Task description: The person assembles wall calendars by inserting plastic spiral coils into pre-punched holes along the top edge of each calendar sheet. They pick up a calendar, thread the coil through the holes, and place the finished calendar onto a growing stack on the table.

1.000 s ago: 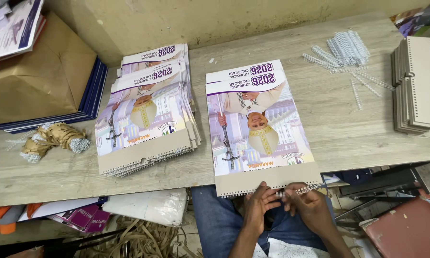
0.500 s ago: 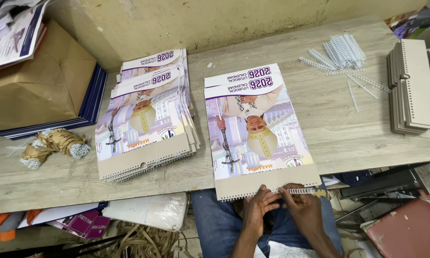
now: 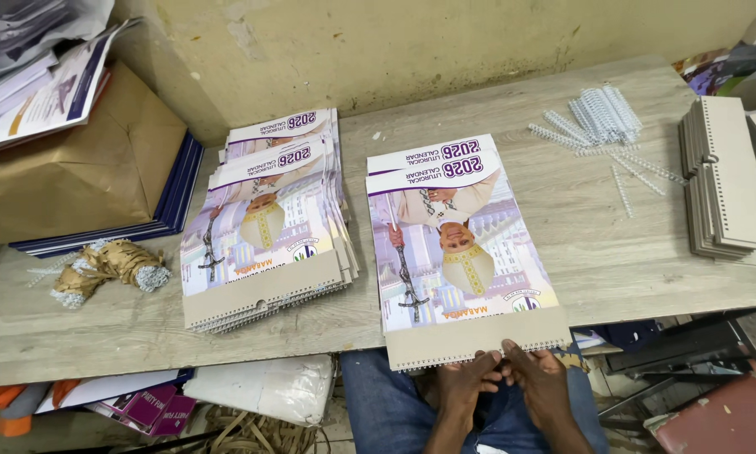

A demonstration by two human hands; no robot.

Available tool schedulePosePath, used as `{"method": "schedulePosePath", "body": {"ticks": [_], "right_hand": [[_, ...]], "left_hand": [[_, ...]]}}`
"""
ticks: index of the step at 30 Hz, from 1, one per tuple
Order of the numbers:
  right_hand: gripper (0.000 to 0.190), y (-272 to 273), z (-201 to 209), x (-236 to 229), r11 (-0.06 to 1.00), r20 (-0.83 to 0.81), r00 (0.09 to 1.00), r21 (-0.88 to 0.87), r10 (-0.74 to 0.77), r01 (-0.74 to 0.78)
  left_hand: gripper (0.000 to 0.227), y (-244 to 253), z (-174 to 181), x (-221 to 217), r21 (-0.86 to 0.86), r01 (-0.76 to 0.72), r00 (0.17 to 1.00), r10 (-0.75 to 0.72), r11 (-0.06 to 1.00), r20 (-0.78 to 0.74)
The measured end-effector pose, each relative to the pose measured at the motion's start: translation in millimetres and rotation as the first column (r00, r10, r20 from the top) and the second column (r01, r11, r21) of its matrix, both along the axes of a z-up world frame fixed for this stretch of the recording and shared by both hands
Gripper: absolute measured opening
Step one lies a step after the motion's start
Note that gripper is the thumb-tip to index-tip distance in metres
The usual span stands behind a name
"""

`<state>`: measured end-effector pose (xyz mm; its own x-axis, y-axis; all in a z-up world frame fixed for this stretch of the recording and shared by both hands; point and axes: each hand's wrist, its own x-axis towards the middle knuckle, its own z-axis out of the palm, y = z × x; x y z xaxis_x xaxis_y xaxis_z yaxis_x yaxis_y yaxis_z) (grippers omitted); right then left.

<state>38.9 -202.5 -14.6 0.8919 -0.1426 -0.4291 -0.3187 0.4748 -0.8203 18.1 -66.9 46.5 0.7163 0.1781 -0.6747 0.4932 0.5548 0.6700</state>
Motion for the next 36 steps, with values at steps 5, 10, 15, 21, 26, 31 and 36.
{"method": "schedulePosePath", "body": {"ticks": [5, 10, 15, 21, 26, 31, 36], "right_hand": [[0.02, -9.8, -6.9, 5.7, 0.998, 0.067, 0.996, -0.048, 0.051, -0.048], [0.021, -20.9, -26.0, 7.1, 0.99, 0.051, 0.993, 0.091, 0.105, -0.11], [0.01, -22.2, -25.0, 10.2, 0.977, 0.12, 0.981, 0.127, 0.154, -0.169], [0.02, -6.9, 3.2, 6.6, 0.989, 0.107, 0.983, 0.019, 0.147, -0.149], [0.019, -10.7, -7.1, 7.2, 0.993, 0.02, 0.993, -0.019, 0.118, -0.118], [0.021, -46.0, 15.4, 17.6, 0.998, -0.039, 0.998, -0.033, 0.057, -0.058], [0.021, -73.0, -4.5, 26.5, 0.999, 0.073, 0.997, -0.016, -0.029, 0.031]], "left_hand": [[0.031, -2.1, 5.5, 4.0, 0.156, 0.063, 0.989, -0.04, 0.986, -0.143], [0.039, 2.7, 3.5, 2.9, 0.076, 0.141, 0.99, -0.142, 0.987, 0.008], [0.036, 5.8, -7.9, -0.5, -0.015, 0.115, 0.986, -0.113, 0.993, 0.125], [0.035, 8.5, -10.9, 1.8, -0.036, 0.081, 0.989, -0.075, 0.996, 0.128], [0.026, 3.9, -15.2, 3.4, 0.075, 0.071, 0.995, -0.075, 0.995, 0.058], [0.024, 5.0, 26.4, 6.1, 0.155, 0.055, 0.998, -0.056, 0.986, 0.001], [0.03, 6.0, 8.5, 6.0, 0.087, 0.072, 0.997, -0.073, 0.994, 0.01]]}}
